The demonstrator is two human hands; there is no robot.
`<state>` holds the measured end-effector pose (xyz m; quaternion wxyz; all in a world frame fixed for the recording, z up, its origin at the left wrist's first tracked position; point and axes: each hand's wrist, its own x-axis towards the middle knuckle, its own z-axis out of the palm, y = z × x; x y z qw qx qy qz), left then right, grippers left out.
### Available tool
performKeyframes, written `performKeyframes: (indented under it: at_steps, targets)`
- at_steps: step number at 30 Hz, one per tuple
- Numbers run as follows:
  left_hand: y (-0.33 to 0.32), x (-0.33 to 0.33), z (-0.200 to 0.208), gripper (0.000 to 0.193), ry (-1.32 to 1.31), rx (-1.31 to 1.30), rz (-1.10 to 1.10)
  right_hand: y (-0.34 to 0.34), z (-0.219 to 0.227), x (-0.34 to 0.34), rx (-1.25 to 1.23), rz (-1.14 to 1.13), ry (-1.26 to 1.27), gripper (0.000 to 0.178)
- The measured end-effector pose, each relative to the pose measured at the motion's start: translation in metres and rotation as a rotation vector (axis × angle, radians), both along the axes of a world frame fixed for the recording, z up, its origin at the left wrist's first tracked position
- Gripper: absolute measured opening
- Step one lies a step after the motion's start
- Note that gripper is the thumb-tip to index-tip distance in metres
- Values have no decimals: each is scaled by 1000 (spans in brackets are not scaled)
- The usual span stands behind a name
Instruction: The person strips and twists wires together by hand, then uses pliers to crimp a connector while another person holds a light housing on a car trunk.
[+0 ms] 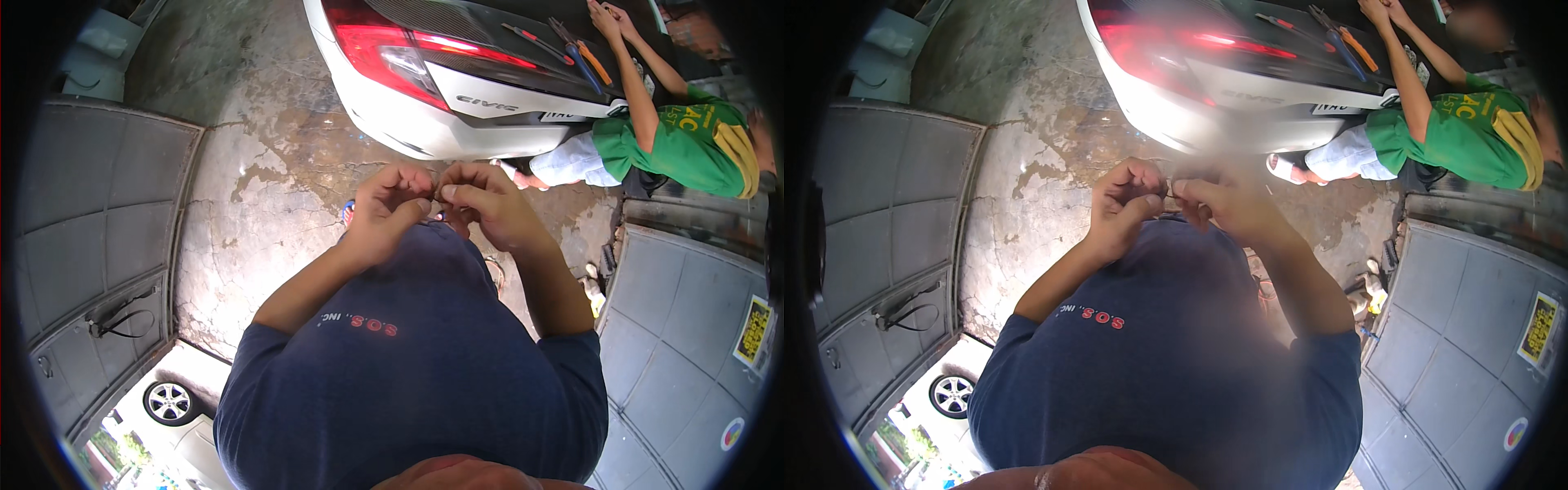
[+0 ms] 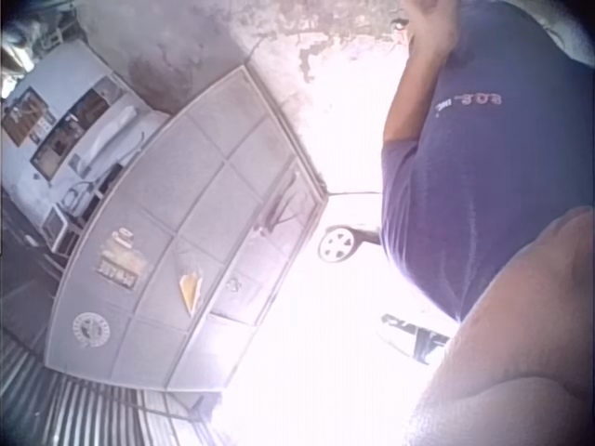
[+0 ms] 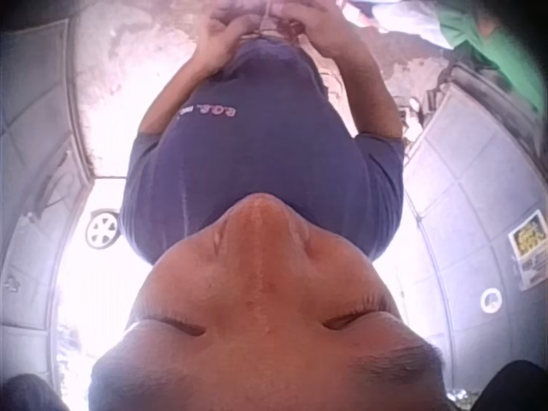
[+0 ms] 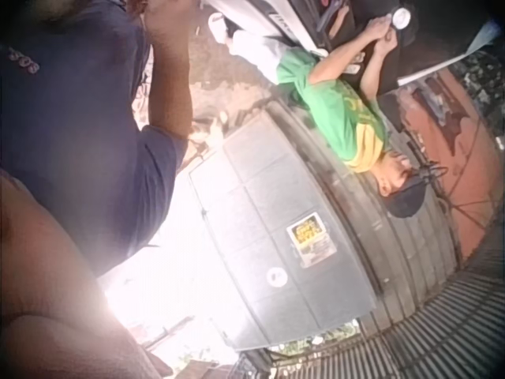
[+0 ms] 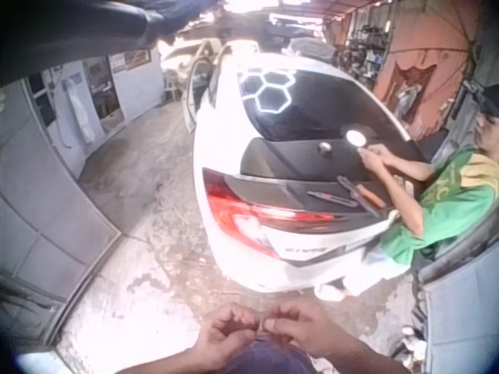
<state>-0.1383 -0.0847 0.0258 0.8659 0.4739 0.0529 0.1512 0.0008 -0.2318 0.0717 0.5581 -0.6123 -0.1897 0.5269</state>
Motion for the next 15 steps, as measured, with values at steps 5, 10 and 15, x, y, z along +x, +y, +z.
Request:
performKeyframes:
  at_steps: [5,10,15]
  targets:
    - [7,-1,-7,25,12,-154,-56,-5,-12,-7,30,20,189,21]
    - [8,2,-5,22,-33,-260,-17,-6,-29,-5,472,-123,-564,32]
    - [6,2,1,20,15,-260,-5,2,-33,2,556,-27,-1168,36]
